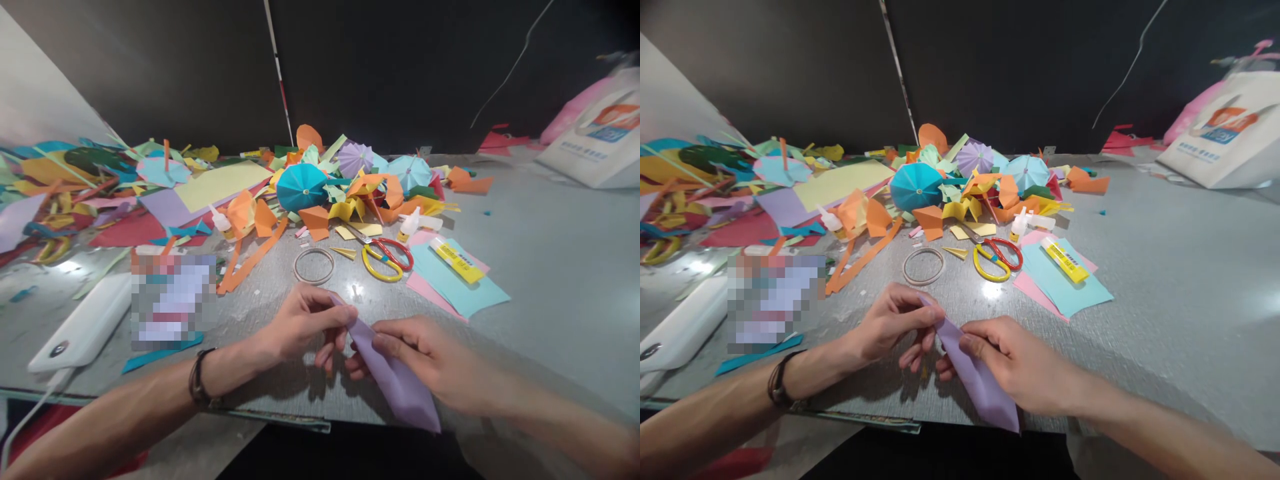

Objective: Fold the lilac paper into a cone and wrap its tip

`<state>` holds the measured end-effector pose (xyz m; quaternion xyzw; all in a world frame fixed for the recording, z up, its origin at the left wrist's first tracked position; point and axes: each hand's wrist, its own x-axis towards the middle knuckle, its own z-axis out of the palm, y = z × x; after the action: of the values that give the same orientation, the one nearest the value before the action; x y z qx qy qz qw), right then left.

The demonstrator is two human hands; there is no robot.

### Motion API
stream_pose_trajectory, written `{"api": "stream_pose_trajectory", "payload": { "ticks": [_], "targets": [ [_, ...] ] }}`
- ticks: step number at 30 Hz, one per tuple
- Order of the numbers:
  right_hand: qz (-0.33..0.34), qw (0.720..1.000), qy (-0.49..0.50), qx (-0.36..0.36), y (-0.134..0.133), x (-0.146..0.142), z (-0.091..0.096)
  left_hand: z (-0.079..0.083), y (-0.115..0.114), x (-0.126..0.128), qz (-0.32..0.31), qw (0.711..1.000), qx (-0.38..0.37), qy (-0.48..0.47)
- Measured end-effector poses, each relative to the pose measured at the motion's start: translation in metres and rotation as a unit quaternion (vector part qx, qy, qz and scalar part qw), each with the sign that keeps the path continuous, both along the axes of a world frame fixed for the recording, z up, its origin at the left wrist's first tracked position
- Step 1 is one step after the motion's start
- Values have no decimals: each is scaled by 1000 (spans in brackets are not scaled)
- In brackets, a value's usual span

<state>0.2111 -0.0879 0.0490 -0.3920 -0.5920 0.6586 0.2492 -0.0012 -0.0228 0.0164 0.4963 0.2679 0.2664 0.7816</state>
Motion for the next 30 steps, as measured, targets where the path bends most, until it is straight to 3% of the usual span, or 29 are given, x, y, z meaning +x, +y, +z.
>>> {"api": "stream_pose_trajectory", "payload": {
  "ticks": [16, 21, 30],
  "targets": [
    [-31, 999, -14, -19, 1, 1, -3, -4, 4, -2, 13, 998, 58, 17],
    [-39, 998, -47, 24, 1, 1, -6, -8, 2, -1, -18, 995, 85, 56],
    [-38, 991, -111, 65, 3, 2, -3, -5, 3, -1, 22, 993, 94, 74]
  ]
}}
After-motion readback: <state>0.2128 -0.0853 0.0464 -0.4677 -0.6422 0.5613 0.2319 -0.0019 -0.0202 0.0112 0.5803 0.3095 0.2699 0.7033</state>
